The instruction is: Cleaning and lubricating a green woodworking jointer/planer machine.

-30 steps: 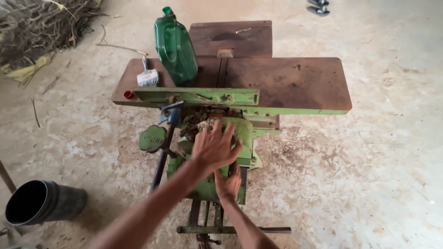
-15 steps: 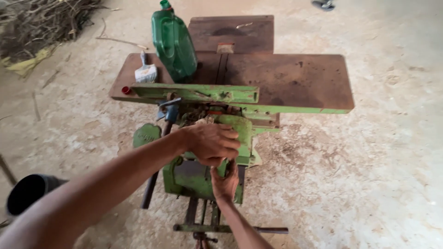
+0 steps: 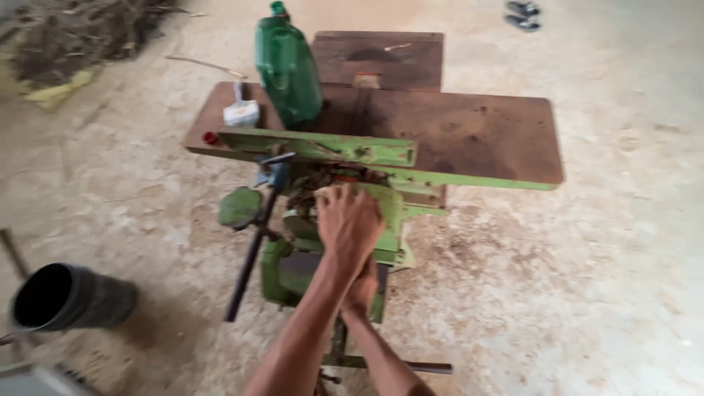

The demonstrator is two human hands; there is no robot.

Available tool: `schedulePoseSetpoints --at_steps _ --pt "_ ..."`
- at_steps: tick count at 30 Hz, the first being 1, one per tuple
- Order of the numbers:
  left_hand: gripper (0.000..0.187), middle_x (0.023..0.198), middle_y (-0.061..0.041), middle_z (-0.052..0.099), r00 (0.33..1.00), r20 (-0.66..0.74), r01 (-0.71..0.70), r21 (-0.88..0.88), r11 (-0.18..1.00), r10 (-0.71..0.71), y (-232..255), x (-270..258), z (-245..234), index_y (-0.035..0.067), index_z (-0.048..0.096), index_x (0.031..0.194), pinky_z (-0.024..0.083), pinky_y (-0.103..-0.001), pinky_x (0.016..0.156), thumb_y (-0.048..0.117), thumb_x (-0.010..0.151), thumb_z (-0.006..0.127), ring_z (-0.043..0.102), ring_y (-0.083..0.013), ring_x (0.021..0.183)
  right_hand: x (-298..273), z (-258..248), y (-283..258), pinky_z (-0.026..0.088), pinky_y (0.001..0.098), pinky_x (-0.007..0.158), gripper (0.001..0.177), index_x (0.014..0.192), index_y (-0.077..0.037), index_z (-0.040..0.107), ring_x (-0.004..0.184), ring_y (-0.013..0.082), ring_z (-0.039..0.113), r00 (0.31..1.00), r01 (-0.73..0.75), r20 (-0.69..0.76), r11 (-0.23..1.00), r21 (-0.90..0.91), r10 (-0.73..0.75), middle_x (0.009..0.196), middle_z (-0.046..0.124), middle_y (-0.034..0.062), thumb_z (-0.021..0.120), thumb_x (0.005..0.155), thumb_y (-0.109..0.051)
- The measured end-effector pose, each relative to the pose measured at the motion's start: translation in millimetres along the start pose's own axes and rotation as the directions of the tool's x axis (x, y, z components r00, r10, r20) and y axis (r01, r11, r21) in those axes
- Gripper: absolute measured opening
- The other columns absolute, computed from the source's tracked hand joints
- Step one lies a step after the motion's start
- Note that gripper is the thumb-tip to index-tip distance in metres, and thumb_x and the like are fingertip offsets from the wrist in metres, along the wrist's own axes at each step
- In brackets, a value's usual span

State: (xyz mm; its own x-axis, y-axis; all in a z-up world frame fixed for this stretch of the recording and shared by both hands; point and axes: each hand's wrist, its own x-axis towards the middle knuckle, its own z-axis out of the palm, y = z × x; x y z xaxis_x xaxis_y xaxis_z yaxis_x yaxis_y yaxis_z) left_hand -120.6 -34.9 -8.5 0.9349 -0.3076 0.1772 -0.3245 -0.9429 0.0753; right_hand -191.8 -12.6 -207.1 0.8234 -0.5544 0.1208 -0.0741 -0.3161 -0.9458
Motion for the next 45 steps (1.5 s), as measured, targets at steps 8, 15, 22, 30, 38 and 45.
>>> schedulePoseSetpoints --at_steps 8,15,22,30,38,45 --pt "0.040 0.126 -0.018 0.062 0.988 -0.035 0.146 -0.108 0.983 -0.150 11 -10 -23 0.007 0.072 0.107 0.046 -0.069 0.087 0.040 0.086 0.059 0.058 -0.0335 0.111 -9 -4 4 0.049 0.0519 0.104 0.096 0.150 0.002 0.041 0.131 0.0403 0.055 0.999 -0.029 0.016 0.999 0.036 0.028 0.144 0.054 0.0248 0.085 0.075 -0.037" --pt "0.040 0.119 -0.020 0.060 0.980 -0.149 0.129 -0.050 0.990 -0.135 -7 -19 14 0.007 0.067 0.116 0.051 -0.058 0.081 0.040 0.097 0.055 0.059 -0.0346 0.108 -7 3 21 0.041 0.0538 0.114 0.089 0.149 0.001 0.043 0.137 0.0404 0.048 0.997 0.044 0.065 0.999 -0.011 -0.043 0.146 0.052 0.0247 0.083 0.079 -0.037" --pt "0.035 0.118 -0.019 0.059 0.741 0.077 -0.641 -0.217 0.736 0.667 -55 27 -9 0.008 0.062 0.121 0.052 -0.053 0.089 0.033 0.099 0.050 0.060 -0.0319 0.106 -3 -10 -20 0.041 0.0538 0.115 0.089 0.152 -0.004 0.040 0.138 0.0382 0.051 0.960 -0.279 0.015 0.957 0.072 0.279 0.149 0.052 0.0222 0.081 0.079 -0.034" --pt "0.046 0.124 -0.013 0.064 0.019 0.023 -0.953 -0.300 0.025 1.000 -85 47 -12 0.014 0.059 0.138 0.042 -0.064 0.116 0.044 0.104 0.052 0.063 -0.0335 0.118 1 -10 -28 0.037 0.0522 0.118 0.093 0.156 -0.006 0.030 0.145 0.0368 0.040 0.931 -0.365 0.052 0.910 0.194 0.362 0.156 0.038 0.0189 0.078 0.082 -0.035" --pt "0.062 0.131 -0.026 0.055 0.977 -0.145 0.130 -0.160 0.978 -0.154 -2 -30 -9 0.016 0.057 0.126 0.048 -0.062 0.086 0.063 0.087 0.065 0.054 -0.0434 0.116 -15 4 5 0.032 0.0520 0.119 0.099 0.160 -0.005 0.023 0.144 0.0384 0.036 0.996 -0.042 0.071 0.993 -0.111 0.050 0.155 0.036 0.0228 0.072 0.086 -0.048" --pt "0.040 0.116 -0.018 0.060 0.894 0.020 -0.428 -0.258 0.866 0.448 -67 8 -20 0.015 0.063 0.120 0.055 -0.044 0.065 0.044 0.092 0.061 0.063 -0.0302 0.099 -1 -19 -43 0.044 0.0469 0.113 0.097 0.159 -0.011 0.033 0.137 0.0309 0.048 0.940 -0.336 0.063 0.941 0.021 0.335 0.149 0.045 0.0146 0.077 0.078 -0.043"
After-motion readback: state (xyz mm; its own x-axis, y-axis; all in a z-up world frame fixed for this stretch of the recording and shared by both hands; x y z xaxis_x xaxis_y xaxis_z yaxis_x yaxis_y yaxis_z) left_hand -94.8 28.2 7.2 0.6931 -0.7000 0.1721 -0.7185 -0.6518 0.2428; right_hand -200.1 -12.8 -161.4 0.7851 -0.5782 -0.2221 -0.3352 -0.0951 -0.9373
